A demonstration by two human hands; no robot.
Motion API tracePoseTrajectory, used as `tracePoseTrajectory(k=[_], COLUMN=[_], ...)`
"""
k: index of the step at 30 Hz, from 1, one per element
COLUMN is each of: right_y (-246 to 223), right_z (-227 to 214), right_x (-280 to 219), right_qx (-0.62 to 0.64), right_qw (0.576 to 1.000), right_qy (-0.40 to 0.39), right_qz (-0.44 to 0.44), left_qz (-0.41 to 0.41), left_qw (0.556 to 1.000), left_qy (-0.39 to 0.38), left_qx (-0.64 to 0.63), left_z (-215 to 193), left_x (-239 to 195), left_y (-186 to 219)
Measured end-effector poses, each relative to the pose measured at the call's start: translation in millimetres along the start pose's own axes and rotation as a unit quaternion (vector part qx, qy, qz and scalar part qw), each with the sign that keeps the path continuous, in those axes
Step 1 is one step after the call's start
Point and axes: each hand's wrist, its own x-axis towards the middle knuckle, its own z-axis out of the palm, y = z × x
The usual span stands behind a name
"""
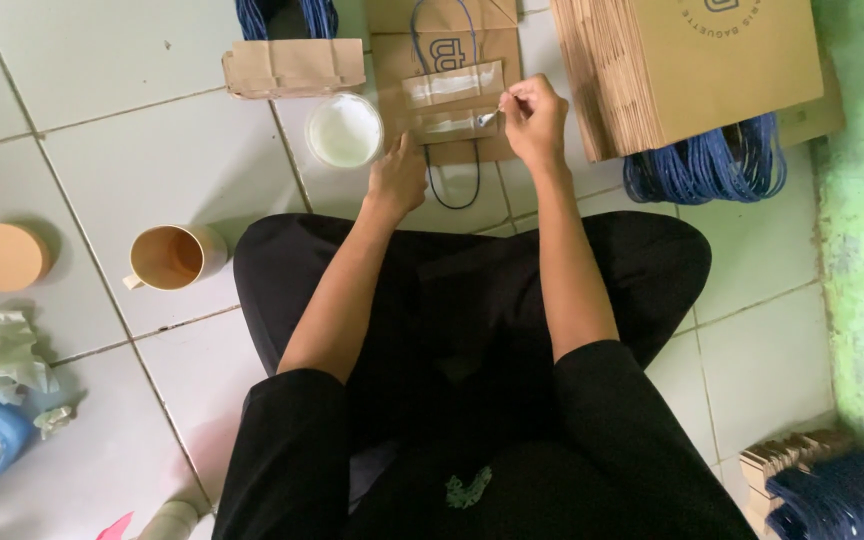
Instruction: The person sits on the floor and applies a white adhesive to the bottom of a flat paper bag using a small stick. They then fold the bottom flaps inward and press them together to form the base of the bag. Finally, they insert a blue rope handle into the bag's side slots.
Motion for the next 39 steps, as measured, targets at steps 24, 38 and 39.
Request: tracePoseTrajectory(k=[24,38,39], right_y=[27,-24,-30], right_z=[11,64,65], right_x=[-7,-6,-3], right_qx=[-0.037,0.134,0.140], right_qw=[0.997,0.989,0.989], right_qy=[0.059,-0.026,-0.036], right_qz=[0.039,0.048,0.038], left_qz=[-0.006,-0.007,-0.010], left_qw=[1.000,0.992,0.986], left_qy=[-0.023,0.099,0.124], left_qx=[-0.021,0.081,0.115], left_z=[-17,44,50], left_x=[-13,10,14], left_y=[7,-2,-3])
